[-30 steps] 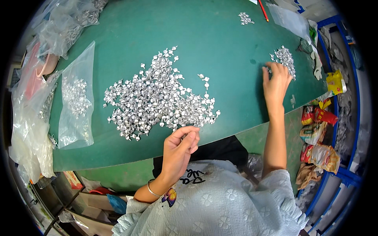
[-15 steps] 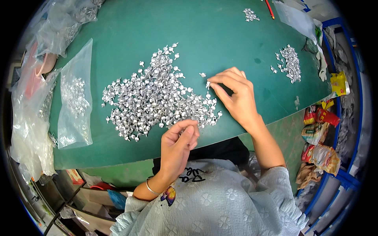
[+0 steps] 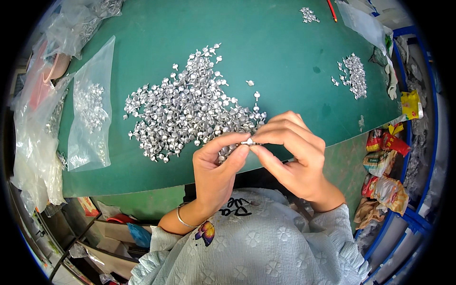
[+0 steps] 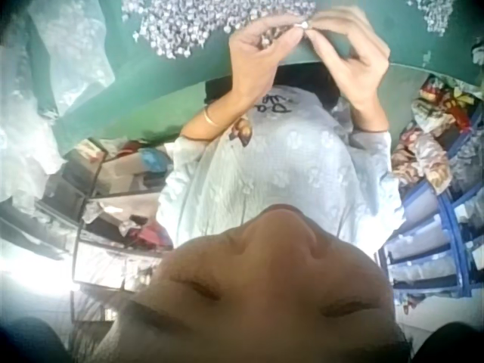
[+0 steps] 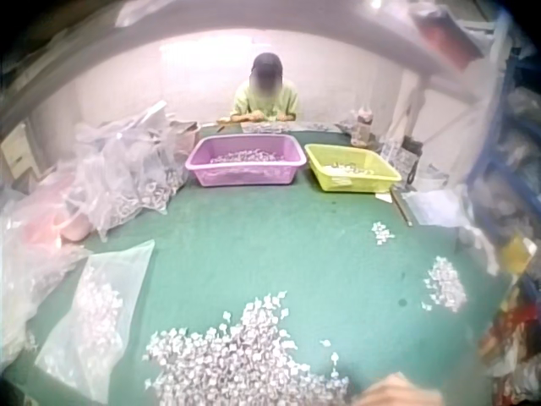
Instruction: The person sits at a green workbench and repeatedly picks up small silver metal pieces from a large pile. They manipulate each piece individually with both hands, appearing to join or adjust them, before placing the finished units into a separate pile on the right side of the table.
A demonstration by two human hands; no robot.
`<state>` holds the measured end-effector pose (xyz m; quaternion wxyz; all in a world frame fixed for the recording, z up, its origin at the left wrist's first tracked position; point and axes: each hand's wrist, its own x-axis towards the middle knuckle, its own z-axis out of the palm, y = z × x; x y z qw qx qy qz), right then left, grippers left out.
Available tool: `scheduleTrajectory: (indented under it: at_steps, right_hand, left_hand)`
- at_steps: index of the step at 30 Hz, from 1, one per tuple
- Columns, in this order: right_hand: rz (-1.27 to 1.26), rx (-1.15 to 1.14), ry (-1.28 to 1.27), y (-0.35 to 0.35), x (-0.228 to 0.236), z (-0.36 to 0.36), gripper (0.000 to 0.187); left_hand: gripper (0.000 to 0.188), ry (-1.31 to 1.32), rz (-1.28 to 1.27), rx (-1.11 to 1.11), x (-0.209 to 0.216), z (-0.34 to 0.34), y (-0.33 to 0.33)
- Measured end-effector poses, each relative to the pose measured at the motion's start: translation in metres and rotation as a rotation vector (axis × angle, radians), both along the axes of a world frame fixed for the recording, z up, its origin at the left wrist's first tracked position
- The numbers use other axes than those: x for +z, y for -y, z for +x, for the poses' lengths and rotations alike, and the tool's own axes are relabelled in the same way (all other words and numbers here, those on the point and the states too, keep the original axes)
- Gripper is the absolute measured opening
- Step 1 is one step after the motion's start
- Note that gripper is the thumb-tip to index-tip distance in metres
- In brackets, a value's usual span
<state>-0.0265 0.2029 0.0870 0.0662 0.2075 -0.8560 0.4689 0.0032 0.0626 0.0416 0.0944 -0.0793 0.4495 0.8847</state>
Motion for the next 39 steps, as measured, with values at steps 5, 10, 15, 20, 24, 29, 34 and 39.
scheduleTrajectory:
  at_steps: [5,10,15,20,24,29,34,39]
  right_hand:
    - [-0.005,0.000,-0.011,0.000,-0.001,0.001,0.015]
    - [0.309,-0.421,-0.133,-0.045,-0.038,-0.029,0.007]
    - [0.835,-0.800,-0.227,-0.125,-0.072,-0.048,0.010]
    - [0.597,-0.541,-0.339,-0.086,-0.059,-0.048,0.014]
    - [0.384,-0.085,-0.073,-0.037,-0.054,-0.055,0.015]
    - [0.470,-0.027,-0.052,-0.030,-0.059,-0.060,0.011]
    - [0.250,-0.061,-0.055,-0.022,-0.046,-0.040,0.010]
    - [0.201,0.028,-0.118,-0.005,-0.014,-0.013,0.014]
  left_hand:
    - [0.018,0.060,0.016,-0.018,0.000,0.002,0.001]
    - [0.019,0.257,0.050,0.003,-0.003,0.005,0.009]
    - [0.018,0.230,0.144,0.065,-0.015,0.011,0.019]
    - [0.018,0.223,0.191,0.074,-0.022,0.011,0.019]
    - [0.018,0.225,0.186,0.042,-0.022,0.010,0.016]
    - [0.018,0.234,0.167,0.021,-0.018,0.010,0.016]
    - [0.018,0.249,0.100,0.033,-0.018,0.008,0.012]
    - [0.021,0.057,-0.052,0.024,-0.010,0.003,0.001]
